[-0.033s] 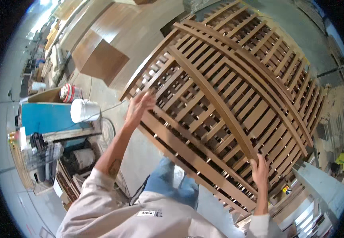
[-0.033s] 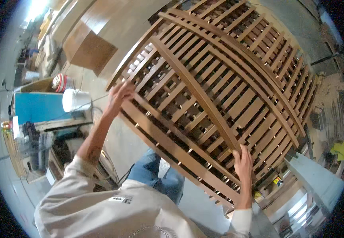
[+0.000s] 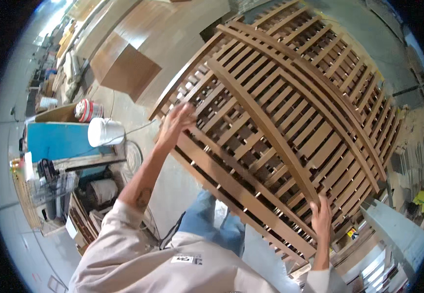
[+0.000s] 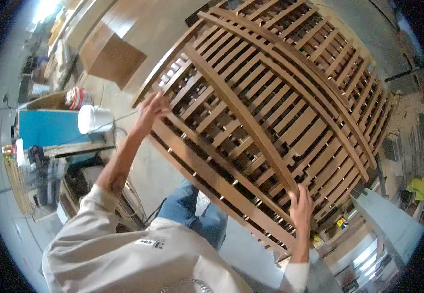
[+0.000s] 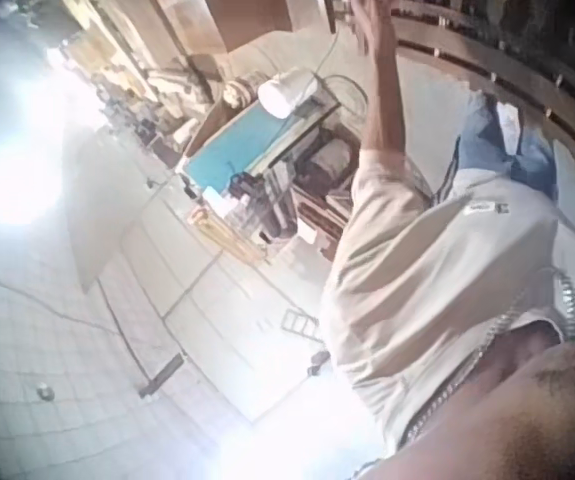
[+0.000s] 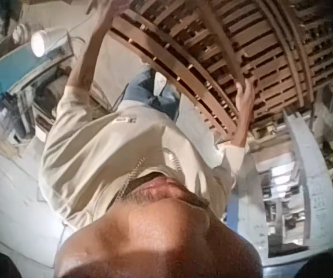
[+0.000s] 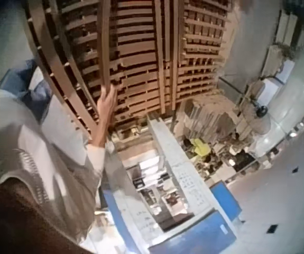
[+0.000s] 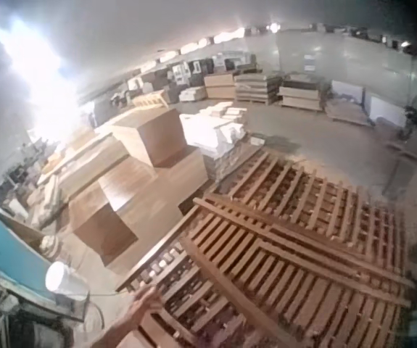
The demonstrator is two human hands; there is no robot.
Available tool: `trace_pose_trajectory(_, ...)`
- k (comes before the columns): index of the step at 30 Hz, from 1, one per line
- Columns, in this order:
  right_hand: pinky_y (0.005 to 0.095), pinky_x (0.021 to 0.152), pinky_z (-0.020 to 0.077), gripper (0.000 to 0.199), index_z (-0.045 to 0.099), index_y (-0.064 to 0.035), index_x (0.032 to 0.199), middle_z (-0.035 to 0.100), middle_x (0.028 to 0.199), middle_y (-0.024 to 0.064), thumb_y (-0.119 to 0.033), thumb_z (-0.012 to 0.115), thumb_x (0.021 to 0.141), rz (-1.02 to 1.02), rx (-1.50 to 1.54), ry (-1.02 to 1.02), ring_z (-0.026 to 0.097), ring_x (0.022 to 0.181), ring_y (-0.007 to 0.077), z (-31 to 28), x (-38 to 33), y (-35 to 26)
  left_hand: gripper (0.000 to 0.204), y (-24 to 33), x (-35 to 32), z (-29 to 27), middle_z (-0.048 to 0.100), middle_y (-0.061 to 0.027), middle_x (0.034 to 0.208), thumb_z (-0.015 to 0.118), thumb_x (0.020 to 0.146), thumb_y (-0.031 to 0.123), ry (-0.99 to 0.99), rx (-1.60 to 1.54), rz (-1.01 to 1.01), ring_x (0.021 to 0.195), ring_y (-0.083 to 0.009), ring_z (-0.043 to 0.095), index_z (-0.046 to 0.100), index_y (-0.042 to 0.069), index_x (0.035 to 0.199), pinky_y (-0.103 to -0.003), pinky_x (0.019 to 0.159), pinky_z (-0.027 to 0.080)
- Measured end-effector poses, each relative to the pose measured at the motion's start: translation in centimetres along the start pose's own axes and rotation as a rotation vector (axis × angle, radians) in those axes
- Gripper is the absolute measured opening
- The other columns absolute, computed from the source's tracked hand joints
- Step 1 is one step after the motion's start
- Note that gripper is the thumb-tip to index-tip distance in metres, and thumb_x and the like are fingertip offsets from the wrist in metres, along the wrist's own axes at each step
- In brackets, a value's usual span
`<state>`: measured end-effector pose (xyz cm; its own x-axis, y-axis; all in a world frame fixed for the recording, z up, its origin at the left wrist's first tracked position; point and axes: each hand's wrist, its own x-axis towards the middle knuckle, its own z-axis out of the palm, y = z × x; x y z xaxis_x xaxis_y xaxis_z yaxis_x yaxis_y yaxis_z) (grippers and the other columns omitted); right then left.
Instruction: The person is assembling a large wooden lattice or panel structure, joining wood slats together.
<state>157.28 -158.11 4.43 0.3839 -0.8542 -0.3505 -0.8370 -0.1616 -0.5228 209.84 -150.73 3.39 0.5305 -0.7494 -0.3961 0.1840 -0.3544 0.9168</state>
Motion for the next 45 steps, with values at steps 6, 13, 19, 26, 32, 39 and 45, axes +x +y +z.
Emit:
trace_pose_trajectory(6, 0.0491, 0.093, 0.0366, 0.04, 0.046, -0.0032, 0.118, 0.053, 0.114, 0.0179, -0.019, 0.06, 0.084, -0.102, -0.184, -0.005, 0.05, 0.106, 0.0368, -0.3, -9.5, 2.1, 0.064, -0.2, 7.1, -0.8, 0.04, -0.0285, 0.128, 0.049, 0.093, 0.041, 0.048, -0.294, -0.182, 0.116, -0.035, 0.048, 0.031, -0.002, 0.135, -0.042, 0.098, 0.044)
trace_pose_trajectory(13, 0.0474, 0.094, 0.0358, 0.045, 0.046, -0.002, 0.118, 0.054, 0.115, 0.0144, -0.012, 0.065, 0.078, -0.173, -0.293, 0.006, 0.051, 0.105, 0.0321, 2.5, -10.8, 2.1, 0.058, -1.7, 3.1, -1.5, 0.056, -0.011, 0.118, 0.057, 0.087, 0.043, 0.094, 0.473, -0.201, 0.106, -0.0238, 0.053, 0.049, 0.002, 0.127, -0.032, 0.091, 0.038)
trace_pose_trajectory(19, 0.0444, 0.09, 0.0373, 0.047, 0.047, -0.0011, 0.116, 0.055, 0.113, 0.0142, -0.008, 0.068, 0.075, -0.279, -0.221, 0.079, 0.052, 0.101, 0.0311, 4.8, -10.1, 2.7, 0.044, -5.7, 4.7, -5.7, 0.061, -0.0052, 0.099, 0.057, 0.089, 0.04, 0.031, 0.523, -0.043, 0.096, -0.0149, 0.055, 0.06, 0.002, 0.111, -0.029, 0.084, 0.041)
trace_pose_trajectory(26, 0.0446, 0.08, 0.0426, 0.061, 0.046, -0.0123, 0.123, 0.05, 0.108, 0.0119, -0.024, 0.075, 0.07, -0.046, -0.08, -0.099, 0.053, 0.097, 0.032, 1.8, -7.9, 1.1, 0.036, -3.5, 5.9, -4.2, 0.062, -0.003, 0.076, 0.063, 0.081, 0.037, 0.108, 0.654, 0.036, 0.072, -0.0141, 0.057, 0.067, 0.004, 0.095, -0.028, 0.065, 0.042)
trace_pose_trajectory(32, 0.0441, 0.079, 0.0447, 0.06, 0.045, -0.0108, 0.121, 0.049, 0.102, 0.0111, -0.024, 0.074, 0.07, -0.136, -0.106, -0.265, 0.055, 0.093, 0.0333, 0.7, -6.8, -1.0, 0.048, -4.4, 8.6, -6.6, 0.066, -0.0151, 0.078, 0.062, 0.078, 0.047, 0.214, 1.153, -0.13, 0.075, -0.0224, 0.063, 0.068, 0.0, 0.086, -0.035, 0.069, 0.046)
trace_pose_trajectory(39, 0.0443, 0.087, 0.0422, 0.044, 0.046, -0.0087, 0.124, 0.053, 0.11, 0.0154, -0.014, 0.058, 0.083, -0.106, -0.022, -0.281, 0.053, 0.1, 0.0349, 1.7, -5.7, 1.3, 0.051, -3.6, 8.6, -4.9, 0.066, -0.0197, 0.091, 0.054, 0.08, 0.052, 0.204, 1.422, -0.236, 0.091, -0.0352, 0.063, 0.066, 0.004, 0.09, -0.044, 0.076, 0.047)
trace_pose_trajectory(45, 0.0426, 0.091, 0.0404, 0.036, 0.051, -0.0068, 0.119, 0.055, 0.109, 0.0184, -0.008, 0.056, 0.084, -0.118, 0.13, -0.394, 0.051, 0.104, 0.0345, 3.1, -4.8, 3.6, 0.053, -5.2, 10.0, -6.2, 0.066, -0.0193, 0.09, 0.049, 0.081, 0.053, 0.118, 1.482, -0.134, 0.089, -0.0349, 0.063, 0.065, 0.004, 0.088, -0.045, 0.075, 0.047)
